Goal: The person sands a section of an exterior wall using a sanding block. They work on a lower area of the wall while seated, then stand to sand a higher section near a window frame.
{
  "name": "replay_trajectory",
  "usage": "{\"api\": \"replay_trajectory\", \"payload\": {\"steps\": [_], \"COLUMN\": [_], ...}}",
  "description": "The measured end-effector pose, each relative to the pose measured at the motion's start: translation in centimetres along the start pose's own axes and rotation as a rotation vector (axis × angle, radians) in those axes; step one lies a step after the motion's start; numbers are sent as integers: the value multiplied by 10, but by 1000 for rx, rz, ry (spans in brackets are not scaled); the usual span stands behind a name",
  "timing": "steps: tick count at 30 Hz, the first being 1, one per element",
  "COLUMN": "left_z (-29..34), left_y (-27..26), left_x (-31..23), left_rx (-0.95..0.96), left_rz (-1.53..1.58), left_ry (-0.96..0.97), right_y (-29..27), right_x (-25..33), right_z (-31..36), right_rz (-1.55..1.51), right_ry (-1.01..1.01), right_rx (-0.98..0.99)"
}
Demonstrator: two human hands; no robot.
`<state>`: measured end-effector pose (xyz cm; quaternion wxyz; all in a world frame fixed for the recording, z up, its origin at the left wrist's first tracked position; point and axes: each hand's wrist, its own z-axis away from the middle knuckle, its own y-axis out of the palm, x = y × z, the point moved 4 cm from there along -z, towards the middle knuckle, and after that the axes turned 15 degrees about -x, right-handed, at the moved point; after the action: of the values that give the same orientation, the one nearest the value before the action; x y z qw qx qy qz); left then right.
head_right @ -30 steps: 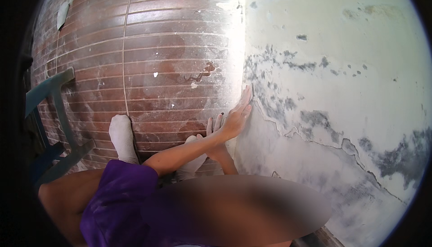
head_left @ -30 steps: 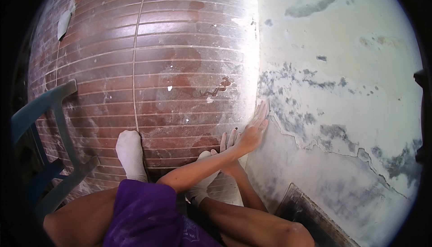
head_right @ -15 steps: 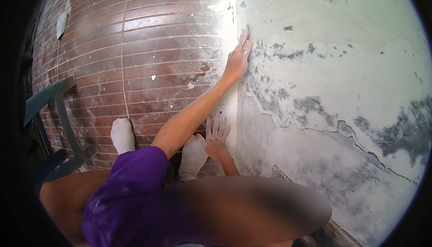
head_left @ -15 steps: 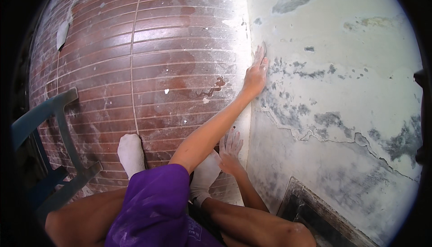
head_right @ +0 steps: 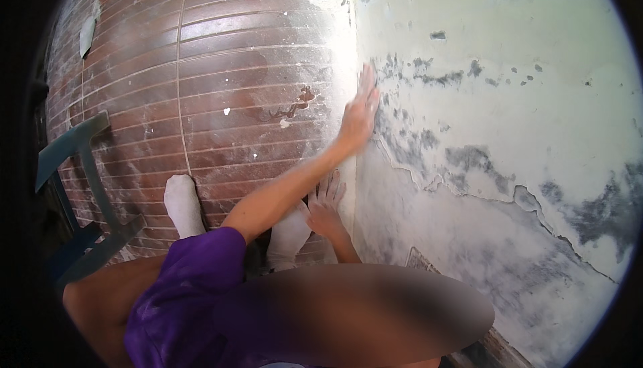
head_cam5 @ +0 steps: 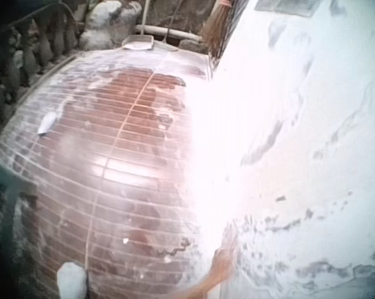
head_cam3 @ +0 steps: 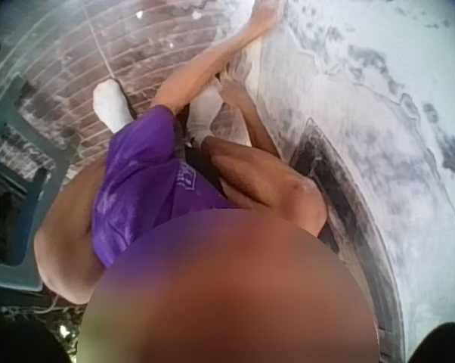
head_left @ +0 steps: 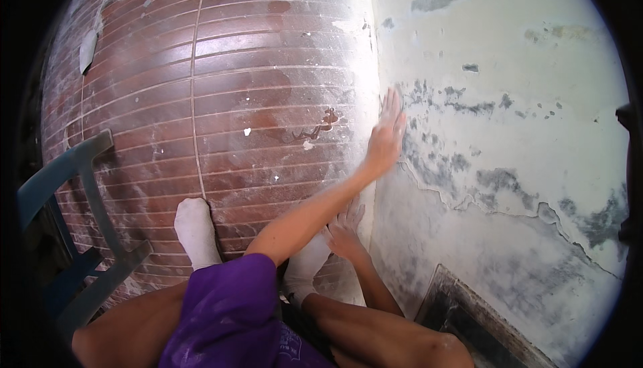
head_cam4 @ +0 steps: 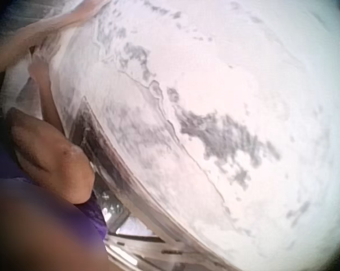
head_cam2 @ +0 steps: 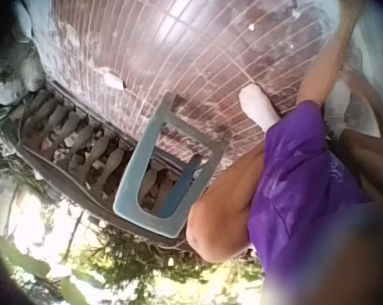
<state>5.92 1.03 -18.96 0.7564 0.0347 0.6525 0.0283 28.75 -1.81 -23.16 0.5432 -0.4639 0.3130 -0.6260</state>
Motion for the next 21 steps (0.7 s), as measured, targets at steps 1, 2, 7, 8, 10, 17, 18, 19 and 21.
{"api": "replay_trajectory", "payload": {"steps": [1, 2, 7, 8, 10, 17, 18, 19, 21], "left_z": [-16, -37, -79, -61, -10, 81, 69, 53, 9], "left_y": [3, 6, -6, -3, 0, -8, -8, -5, 4], "left_x": [-2, -2, -19, -8, 1, 6, 2, -3, -10], "left_rx": [3, 40, -169, -37, 58, 22, -25, -60, -81], "left_rz": [16, 3, -171, -82, -4, 0, 14, 26, -54], "left_ry": [-9, -63, 341, 116, -39, 135, 181, 215, 212], "right_y": [-3, -4, -8, -8, -3, -16, -15, -10, 2], "right_x": [3, 5, 7, 6, 3, 3, 2, 2, 2], "right_z": [-1, -1, -6, -6, -5, -1, -2, -2, 0], "right_rz": [-51, -90, -62, -65, -36, -240, -266, -153, -27], "right_ry": [10, 27, 28, 31, 37, -94, -57, -42, 41], "right_rx": [-100, -151, -192, -182, -9, -269, -243, -109, 192]}}
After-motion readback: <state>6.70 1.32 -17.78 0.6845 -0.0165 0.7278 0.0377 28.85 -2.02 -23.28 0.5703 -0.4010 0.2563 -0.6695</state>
